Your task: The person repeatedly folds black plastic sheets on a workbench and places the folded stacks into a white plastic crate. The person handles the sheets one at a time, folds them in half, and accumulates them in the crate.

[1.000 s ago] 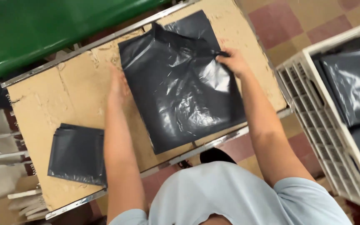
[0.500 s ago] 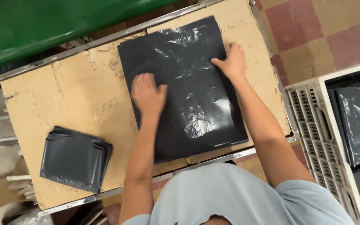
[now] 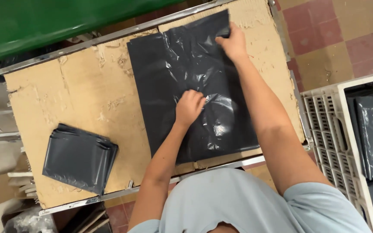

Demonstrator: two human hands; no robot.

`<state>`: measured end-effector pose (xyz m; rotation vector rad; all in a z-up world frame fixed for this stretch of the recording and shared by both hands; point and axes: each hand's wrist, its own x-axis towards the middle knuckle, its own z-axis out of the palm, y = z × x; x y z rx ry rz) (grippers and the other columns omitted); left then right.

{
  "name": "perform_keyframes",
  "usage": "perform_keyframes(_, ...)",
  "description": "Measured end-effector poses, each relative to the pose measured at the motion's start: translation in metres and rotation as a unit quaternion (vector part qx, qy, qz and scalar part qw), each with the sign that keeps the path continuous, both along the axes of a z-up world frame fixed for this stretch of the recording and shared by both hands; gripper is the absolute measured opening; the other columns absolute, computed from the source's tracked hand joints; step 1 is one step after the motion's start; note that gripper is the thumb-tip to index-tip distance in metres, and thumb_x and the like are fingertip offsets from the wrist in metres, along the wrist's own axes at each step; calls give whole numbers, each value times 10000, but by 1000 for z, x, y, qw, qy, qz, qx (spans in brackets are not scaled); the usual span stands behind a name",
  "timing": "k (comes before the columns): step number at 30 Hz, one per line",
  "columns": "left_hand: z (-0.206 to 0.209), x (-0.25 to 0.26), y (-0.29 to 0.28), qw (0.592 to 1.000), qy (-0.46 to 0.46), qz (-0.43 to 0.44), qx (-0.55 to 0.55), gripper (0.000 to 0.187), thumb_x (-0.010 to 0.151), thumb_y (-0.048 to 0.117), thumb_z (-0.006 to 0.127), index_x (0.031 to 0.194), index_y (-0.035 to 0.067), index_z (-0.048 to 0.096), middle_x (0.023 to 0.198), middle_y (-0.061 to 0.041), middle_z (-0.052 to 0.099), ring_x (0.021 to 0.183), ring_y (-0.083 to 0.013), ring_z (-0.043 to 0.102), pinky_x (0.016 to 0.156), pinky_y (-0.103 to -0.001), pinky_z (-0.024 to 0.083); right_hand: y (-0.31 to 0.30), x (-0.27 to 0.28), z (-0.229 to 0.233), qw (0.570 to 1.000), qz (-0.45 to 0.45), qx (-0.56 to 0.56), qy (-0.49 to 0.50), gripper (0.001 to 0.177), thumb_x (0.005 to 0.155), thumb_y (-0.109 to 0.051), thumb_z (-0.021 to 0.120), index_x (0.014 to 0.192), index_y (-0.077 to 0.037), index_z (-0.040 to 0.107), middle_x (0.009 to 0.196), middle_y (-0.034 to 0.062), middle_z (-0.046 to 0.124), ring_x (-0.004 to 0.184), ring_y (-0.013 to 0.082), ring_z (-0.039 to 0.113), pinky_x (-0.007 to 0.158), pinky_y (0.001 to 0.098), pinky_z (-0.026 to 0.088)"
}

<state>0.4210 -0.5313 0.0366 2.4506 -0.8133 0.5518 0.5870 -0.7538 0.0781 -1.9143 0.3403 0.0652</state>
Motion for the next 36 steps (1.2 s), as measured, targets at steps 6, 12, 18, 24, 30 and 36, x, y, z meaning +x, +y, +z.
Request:
perform_keyframes(6,24,23,68,509,668,176,-514,1157,735,786,12,1436,-20,458,1396,-192,603,1236,-296,635,1113,-423,401,-17,-150,60,933,166,-111,-298,278,961,-46,785,842,-34,534,753,23,485,731,184,455,732,332,383)
perform_keyframes(12,-4,-4,151,282,645,78,-706,945,696,810,554,1171,-2,650,1318,-237,589,1279,-410,523,1113,-483,406,-68,-273,17,947,190,-85,-243,50,867,-152,800,888,-123,766,950,72,753,1100,358,680,1025,441,446)
perform_keyframes(18,-30,-43,175,435,595,201,-645,458,804,449,808,1040,61,745,1031,-187,756,926,-299,768,813,-394,640,-72,-319,-30,914,208,-239,-253,157,811,9,783,883,-129,762,1122,96,742,1159,391,651,997,471,482)
perform_keyframes(24,36,-132,164,890,354,229,-173,820,942,375,770,1503,16,293,1445,-278,399,1391,-443,401,1152,-559,359,-57,-342,-16,873,251,-386,-162,577,463,161,818,978,-83,729,1297,81,686,1283,362,586,1080,474,451)
perform_keyframes(30,-29,-209,161,977,-100,-47,184,315,859,408,596,1046,155,622,1067,-53,597,1069,-250,599,848,-392,476,64,-364,-6,724,394,-551,-132,925,661,-331,845,1488,-122,488,1614,113,401,1517,309,300,1265,474,177)
perform_keyframes(36,14,-197,116,957,35,-191,217,156,835,340,577,700,271,543,672,96,535,665,-131,614,529,-281,471,129,-390,-57,778,422,-426,-185,947,679,-312,829,1477,3,429,1517,227,436,1437,376,383,1206,490,287)
